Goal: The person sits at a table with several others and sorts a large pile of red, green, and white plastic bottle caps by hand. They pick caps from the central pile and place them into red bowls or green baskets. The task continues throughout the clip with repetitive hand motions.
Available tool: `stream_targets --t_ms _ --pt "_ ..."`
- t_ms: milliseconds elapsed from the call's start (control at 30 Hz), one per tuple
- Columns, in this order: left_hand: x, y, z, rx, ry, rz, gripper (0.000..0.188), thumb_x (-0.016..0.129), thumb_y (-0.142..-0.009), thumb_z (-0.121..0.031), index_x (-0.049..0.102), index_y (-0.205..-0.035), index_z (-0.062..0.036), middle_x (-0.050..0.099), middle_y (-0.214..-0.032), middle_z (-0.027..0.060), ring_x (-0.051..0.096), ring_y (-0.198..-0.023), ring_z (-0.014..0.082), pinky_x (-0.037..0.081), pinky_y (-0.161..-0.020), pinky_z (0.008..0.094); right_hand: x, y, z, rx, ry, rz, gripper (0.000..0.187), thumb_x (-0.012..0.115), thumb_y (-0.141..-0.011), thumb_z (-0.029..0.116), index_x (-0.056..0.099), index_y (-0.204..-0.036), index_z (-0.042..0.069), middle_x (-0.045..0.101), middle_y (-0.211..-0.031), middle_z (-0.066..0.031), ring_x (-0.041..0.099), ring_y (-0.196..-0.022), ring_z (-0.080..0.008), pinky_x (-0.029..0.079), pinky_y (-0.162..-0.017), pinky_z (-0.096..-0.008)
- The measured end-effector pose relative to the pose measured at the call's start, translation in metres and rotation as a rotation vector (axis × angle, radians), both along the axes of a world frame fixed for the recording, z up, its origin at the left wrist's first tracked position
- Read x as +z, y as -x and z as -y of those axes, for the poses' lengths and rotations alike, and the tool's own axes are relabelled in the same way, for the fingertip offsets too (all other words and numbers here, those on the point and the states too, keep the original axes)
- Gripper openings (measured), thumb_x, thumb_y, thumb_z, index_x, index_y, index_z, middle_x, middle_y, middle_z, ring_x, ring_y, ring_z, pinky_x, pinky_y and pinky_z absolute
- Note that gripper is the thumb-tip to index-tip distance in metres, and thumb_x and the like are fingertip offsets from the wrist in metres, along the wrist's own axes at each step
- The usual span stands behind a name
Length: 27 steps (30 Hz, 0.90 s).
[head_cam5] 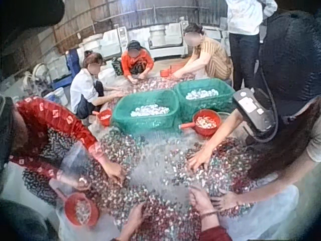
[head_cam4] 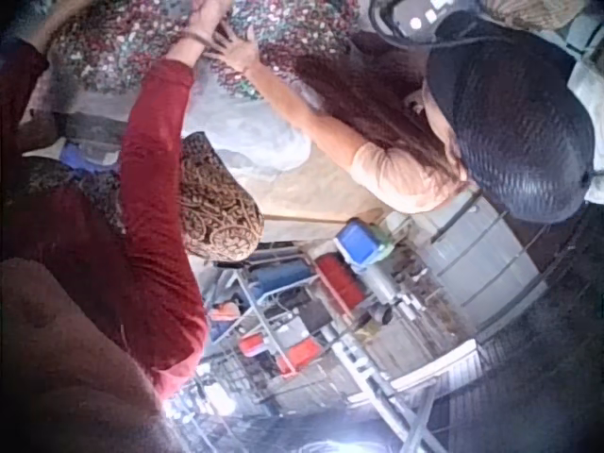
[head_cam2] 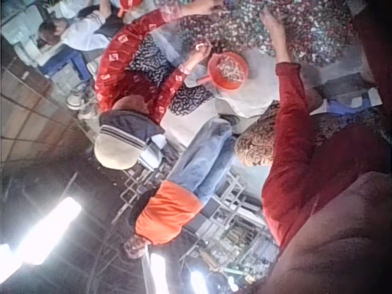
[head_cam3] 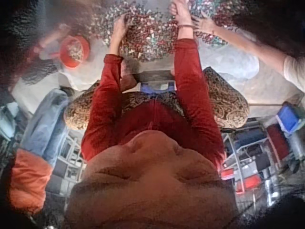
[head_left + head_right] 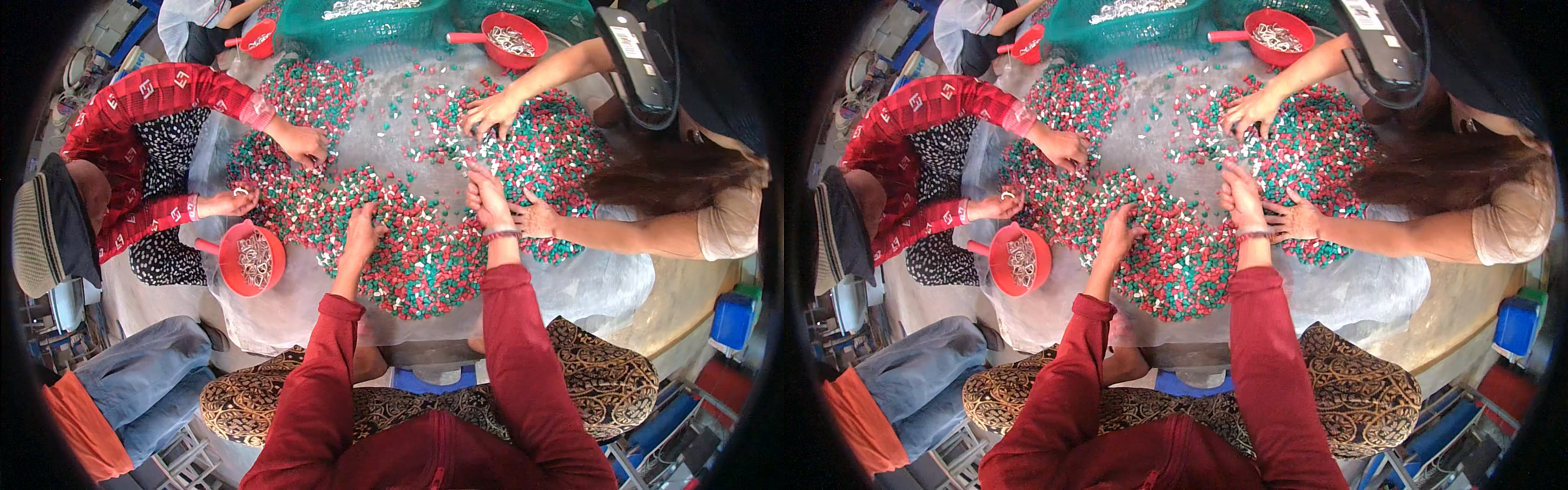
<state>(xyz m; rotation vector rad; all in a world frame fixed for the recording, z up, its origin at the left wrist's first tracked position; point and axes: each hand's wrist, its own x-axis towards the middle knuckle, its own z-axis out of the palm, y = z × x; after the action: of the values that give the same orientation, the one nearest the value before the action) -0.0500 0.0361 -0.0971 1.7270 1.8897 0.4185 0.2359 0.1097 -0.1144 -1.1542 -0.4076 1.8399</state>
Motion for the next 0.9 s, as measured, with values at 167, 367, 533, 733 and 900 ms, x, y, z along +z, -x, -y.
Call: stream_targets --t_ms 167,367,533,733,900 --pt "0.053 -0.017 -0.006 0.231 0.23 1.135 0.043 0.065 -0.08 -0.003 0.051 -0.12 -0.0007 0.064 -0.1 0.0161 0.064 -0.088 0.0235 0.054 -0.07 0.0323 0.01 0.047 0.064 -0.209 0.072 -1.014 0.043 0.046 -0.095 0.026 0.039 -0.134 0.007 0.03 -0.06 -0.0003 0.028 -0.048 -0.0101 0.026 -0.039 -0.0223" --pt "0.081 -0.106 0.014 -0.233 -0.126 0.574 0.031 0.063 -0.081 -0.014 0.06 -0.11 -0.0037 0.062 -0.104 0.013 0.061 -0.095 0.0272 0.048 -0.084 0.0361 0.018 0.06 0.096 -0.38 0.18 -0.755 0.043 0.045 -0.095 0.034 0.049 -0.123 0.002 0.061 -0.112 -0.0129 0.061 -0.096 -0.0237 0.052 -0.078 -0.0337" --pt "0.044 -0.052 0.001 0.039 -0.414 0.157 0.032 0.064 -0.08 -0.024 0.061 -0.107 -0.0066 0.052 -0.119 0.0186 0.047 -0.11 0.0359 0.039 -0.09 0.0487 0.026 0.037 0.109 -0.193 0.103 -0.577 0.031 0.051 -0.094 0.024 0.054 -0.117 0.003 0.061 -0.098 -0.0098 0.057 -0.072 -0.0168 0.045 -0.047 -0.0237" --pt "-0.038 0.026 0.034 0.704 -0.004 -0.256 0.055 0.058 -0.086 -0.033 0.04 -0.133 -0.0097 0.03 -0.14 0.0204 0.019 -0.132 0.0437 0.019 -0.101 0.0634 0.012 0.013 0.13 -0.365 0.031 -0.625 0.039 0.05 -0.095 0.03 0.049 -0.125 0.005 0.052 -0.076 -0.0037 0.039 -0.051 -0.0065 0.028 -0.029 -0.0159" --pt "-0.064 -0.046 0.036 0.674 -0.044 -0.291 0.058 0.043 -0.093 -0.036 0.032 -0.137 -0.0002 0.023 -0.146 0.0193 0.013 -0.138 0.0351 0.011 -0.108 0.054 0.003 0.014 0.13 -0.588 0.142 -0.526 0.039 0.051 -0.094 0.03 0.049 -0.121 0.002 0.048 -0.073 -0.0021 0.038 -0.053 -0.0075 0.028 -0.032 -0.0167"
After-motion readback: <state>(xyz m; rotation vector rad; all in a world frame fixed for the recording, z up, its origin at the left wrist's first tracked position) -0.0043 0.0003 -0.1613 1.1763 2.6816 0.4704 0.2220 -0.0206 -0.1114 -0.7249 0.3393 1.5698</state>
